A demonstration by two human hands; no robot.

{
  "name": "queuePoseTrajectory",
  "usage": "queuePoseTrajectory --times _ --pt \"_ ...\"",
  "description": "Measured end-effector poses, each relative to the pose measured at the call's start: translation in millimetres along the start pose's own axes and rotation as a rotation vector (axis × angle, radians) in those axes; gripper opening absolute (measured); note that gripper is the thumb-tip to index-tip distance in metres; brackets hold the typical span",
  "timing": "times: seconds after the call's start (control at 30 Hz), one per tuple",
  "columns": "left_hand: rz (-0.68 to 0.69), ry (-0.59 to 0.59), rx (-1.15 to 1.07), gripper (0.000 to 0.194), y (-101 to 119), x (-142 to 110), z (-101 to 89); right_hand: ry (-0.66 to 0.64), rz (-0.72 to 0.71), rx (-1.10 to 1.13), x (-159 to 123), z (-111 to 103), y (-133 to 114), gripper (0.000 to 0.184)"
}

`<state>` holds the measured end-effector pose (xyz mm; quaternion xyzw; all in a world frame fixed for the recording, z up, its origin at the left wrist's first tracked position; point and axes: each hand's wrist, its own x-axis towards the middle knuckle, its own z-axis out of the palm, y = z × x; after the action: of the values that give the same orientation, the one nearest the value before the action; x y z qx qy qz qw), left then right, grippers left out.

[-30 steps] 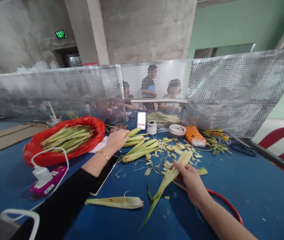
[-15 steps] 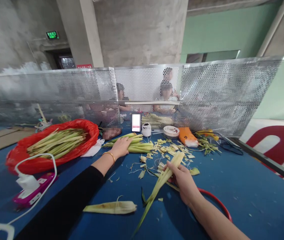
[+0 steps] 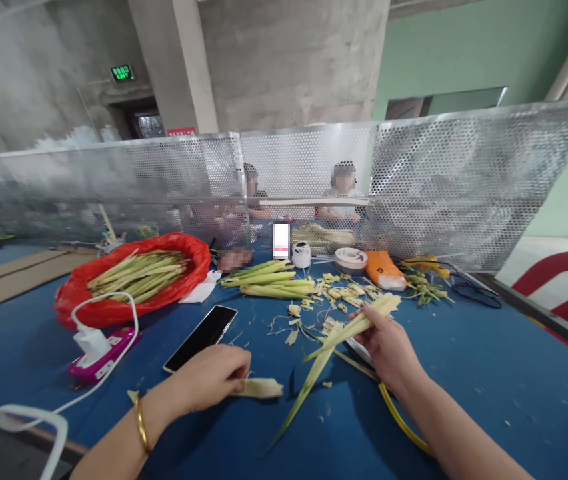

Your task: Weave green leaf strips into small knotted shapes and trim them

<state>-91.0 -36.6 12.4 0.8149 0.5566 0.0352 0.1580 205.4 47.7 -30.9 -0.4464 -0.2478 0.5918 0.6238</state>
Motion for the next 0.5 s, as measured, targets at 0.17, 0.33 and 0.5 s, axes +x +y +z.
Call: queuePoseTrajectory --times 0.17,0.33,0.5 --pt "-0.046 0.231 0.123 0.018 10.0 51.1 -25.4 -0.053 0.007 0.049 2.6 -1.6 1.4 0.021" --pt "-0.027 0.536 0.161 0.025 33.0 118.8 -45.9 -0.098 0.032 0.062 7.2 -1.8 4.9 0.023" --pt "0.131 0.396 -0.288 0.032 65.4 120.1 0.9 -0.149 -0.010 0.075 6.8 0.8 4.9 0.026"
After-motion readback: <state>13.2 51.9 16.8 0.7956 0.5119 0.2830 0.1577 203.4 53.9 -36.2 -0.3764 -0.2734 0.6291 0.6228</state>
